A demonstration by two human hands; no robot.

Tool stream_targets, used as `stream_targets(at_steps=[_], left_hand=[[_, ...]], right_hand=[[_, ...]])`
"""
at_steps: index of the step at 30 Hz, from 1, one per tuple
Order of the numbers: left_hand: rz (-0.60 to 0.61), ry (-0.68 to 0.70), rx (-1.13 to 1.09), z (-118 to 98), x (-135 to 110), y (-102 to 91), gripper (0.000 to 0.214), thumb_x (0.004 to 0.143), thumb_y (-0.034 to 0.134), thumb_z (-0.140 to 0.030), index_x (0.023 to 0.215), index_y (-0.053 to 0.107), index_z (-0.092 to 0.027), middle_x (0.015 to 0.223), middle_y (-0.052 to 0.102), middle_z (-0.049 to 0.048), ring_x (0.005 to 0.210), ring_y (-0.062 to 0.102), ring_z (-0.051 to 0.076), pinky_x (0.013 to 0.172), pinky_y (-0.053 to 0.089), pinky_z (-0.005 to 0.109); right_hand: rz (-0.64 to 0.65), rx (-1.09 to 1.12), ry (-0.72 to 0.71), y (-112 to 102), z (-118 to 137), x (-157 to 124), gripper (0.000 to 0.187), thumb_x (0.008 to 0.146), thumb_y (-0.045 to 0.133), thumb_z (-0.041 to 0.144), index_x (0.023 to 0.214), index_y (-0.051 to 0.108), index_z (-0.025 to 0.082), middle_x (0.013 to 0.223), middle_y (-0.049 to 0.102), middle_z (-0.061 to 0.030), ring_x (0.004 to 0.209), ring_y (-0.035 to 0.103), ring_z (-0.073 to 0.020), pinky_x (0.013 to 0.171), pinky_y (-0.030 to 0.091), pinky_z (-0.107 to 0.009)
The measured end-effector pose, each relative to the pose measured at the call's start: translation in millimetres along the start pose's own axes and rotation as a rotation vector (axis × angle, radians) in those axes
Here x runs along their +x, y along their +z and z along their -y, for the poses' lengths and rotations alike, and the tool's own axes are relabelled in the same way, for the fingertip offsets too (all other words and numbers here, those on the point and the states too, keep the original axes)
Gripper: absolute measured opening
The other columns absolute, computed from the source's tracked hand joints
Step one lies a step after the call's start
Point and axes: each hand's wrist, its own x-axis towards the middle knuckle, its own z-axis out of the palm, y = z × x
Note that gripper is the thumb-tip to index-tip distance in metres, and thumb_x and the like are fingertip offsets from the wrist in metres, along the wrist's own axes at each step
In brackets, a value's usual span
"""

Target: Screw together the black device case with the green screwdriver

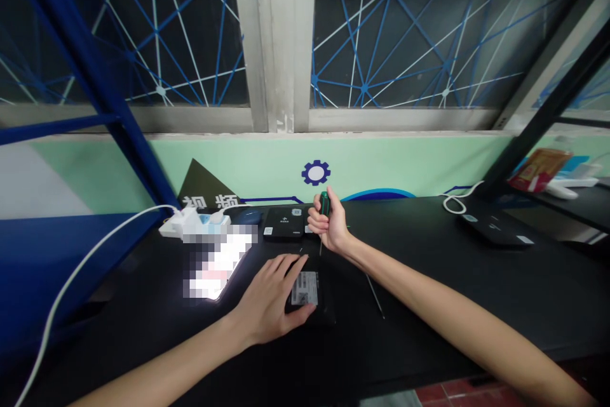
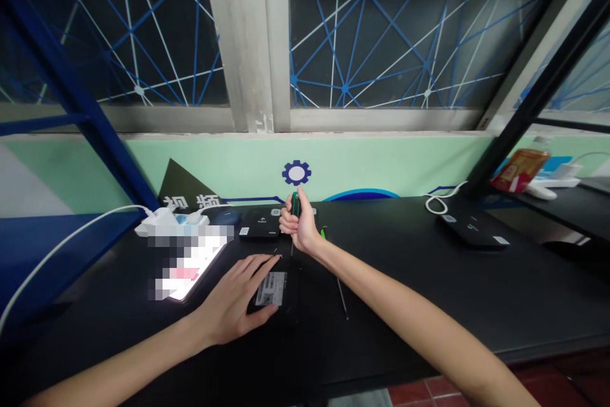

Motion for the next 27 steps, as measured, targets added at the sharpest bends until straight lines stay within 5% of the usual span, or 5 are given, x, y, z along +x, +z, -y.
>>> stream_targets(at_steps=[6,11,27], left_hand=[[0.025,-0.007,-0.02,0.5,1.0,-1.3,0.073,0.092,0.052,-0.059,0.15,0.036,-0.017,0.142,0.049,0.0155,0.128,0.046,0.034,0.105,0.04,0.051],[0.075,-0.005,-0.057,3.6,0.9,-3.1,0.1,0.077,0.059,-0.077,0.152,0.034,-0.016,0.145,0.046,0.0182,0.13,0.044,0.039,0.107,0.034,0.058],[-0.024,0.051,-0.082,3.8,-4.4,-3.2,0.112,0.066,0.072,-0.071,0.153,0.029,-0.016,0.142,0.044,0.0185,0.13,0.043,0.04,0.109,0.036,0.059]], right_hand=[[-0.141,0.015,0.006,-5.9,-5.8,6.4,0.046,0.088,0.061,0.058,0.068,0.041,0.022,0.045,0.02,0.014,0.037,0.007,-0.0038,0.032,0.01,-0.013],[-0.195,0.064,0.044,-15.7,-9.1,12.9,0.043,0.09,0.06,0.054,0.069,0.04,0.022,0.045,0.021,0.014,0.036,0.009,-0.0038,0.032,0.009,-0.013],[-0.391,0.244,0.313,-20.9,-6.8,15.1,0.043,0.099,0.044,0.055,0.072,0.036,0.023,0.046,0.02,0.0141,0.031,0.016,-0.0043,0.026,0.016,-0.014]])
